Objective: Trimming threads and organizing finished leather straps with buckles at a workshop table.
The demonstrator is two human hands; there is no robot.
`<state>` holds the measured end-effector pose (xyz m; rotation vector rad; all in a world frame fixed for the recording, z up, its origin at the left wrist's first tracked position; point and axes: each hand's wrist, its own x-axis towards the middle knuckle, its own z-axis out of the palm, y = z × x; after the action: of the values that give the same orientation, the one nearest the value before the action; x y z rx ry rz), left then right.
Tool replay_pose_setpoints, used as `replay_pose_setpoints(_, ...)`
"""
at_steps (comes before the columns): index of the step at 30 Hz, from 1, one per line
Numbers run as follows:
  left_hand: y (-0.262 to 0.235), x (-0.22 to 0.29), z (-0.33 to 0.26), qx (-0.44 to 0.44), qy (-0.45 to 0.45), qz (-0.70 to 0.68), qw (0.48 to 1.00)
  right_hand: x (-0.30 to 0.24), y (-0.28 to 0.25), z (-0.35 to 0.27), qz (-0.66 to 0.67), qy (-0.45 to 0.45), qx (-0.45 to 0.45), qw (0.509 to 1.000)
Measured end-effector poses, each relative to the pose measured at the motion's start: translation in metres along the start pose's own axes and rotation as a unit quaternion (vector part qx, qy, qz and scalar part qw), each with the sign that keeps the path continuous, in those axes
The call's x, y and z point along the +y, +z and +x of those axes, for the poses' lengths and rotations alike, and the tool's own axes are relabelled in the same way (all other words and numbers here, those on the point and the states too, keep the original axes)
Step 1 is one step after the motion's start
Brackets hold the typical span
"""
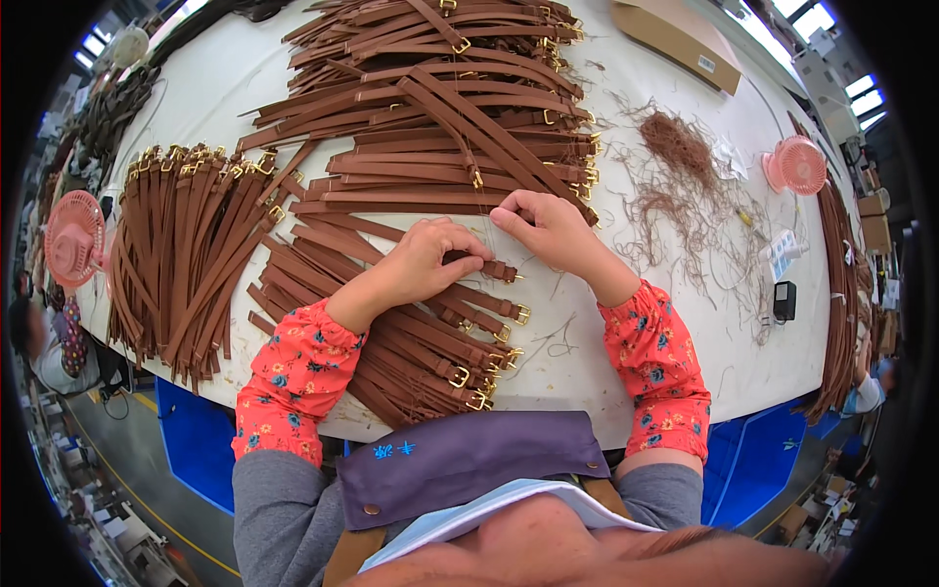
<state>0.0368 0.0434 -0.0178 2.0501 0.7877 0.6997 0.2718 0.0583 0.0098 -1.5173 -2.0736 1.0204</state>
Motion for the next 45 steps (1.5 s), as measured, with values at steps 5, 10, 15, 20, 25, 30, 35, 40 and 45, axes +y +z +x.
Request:
replay_pose_setpoints(5,-0.002,0.000,-0.001,-0.016,0.003,0.018,1.000,-0.005,0.005,0.004,0.038,0.023,-0.004,0.999)
replay_pose_setpoints(10,-0.001,0.010,0.000,0.016,-0.079,-0.053,0.995,0.014,0.007,-0.016,0.165,-0.041,0.040,0.985)
replay_pose_setpoints(15,0.002,0.010,0.000,0.062,-0.084,-0.160,0.982,0.013,-0.002,-0.040,0.329,-0.031,-0.099,0.939)
replay_pose_setpoints(20,0.005,0.008,-0.003,0.038,-0.068,-0.082,0.994,0.015,0.002,-0.049,0.211,0.013,-0.070,0.975)
replay_pose_setpoints(25,0.001,0.013,-0.002,0.111,0.088,0.277,0.951,0.008,-0.004,-0.059,-0.031,-0.003,-0.009,0.999)
replay_pose_setpoints(30,0.009,0.024,-0.004,0.017,0.028,0.090,0.995,0.010,-0.011,-0.066,-0.059,-0.010,0.011,0.998)
replay_pose_setpoints(35,0.023,0.017,-0.003,0.023,0.128,0.207,0.970,0.009,-0.011,-0.066,-0.084,-0.018,0.030,0.996)
replay_pose_setpoints(40,0.027,0.021,0.000,0.035,0.099,0.226,0.968,0.009,-0.009,-0.066,-0.091,-0.020,0.022,0.995)
replay_pose_setpoints(45,0.020,0.012,0.001,0.057,-0.099,-0.030,0.993,0.012,0.003,-0.067,-0.101,-0.128,0.078,0.984)
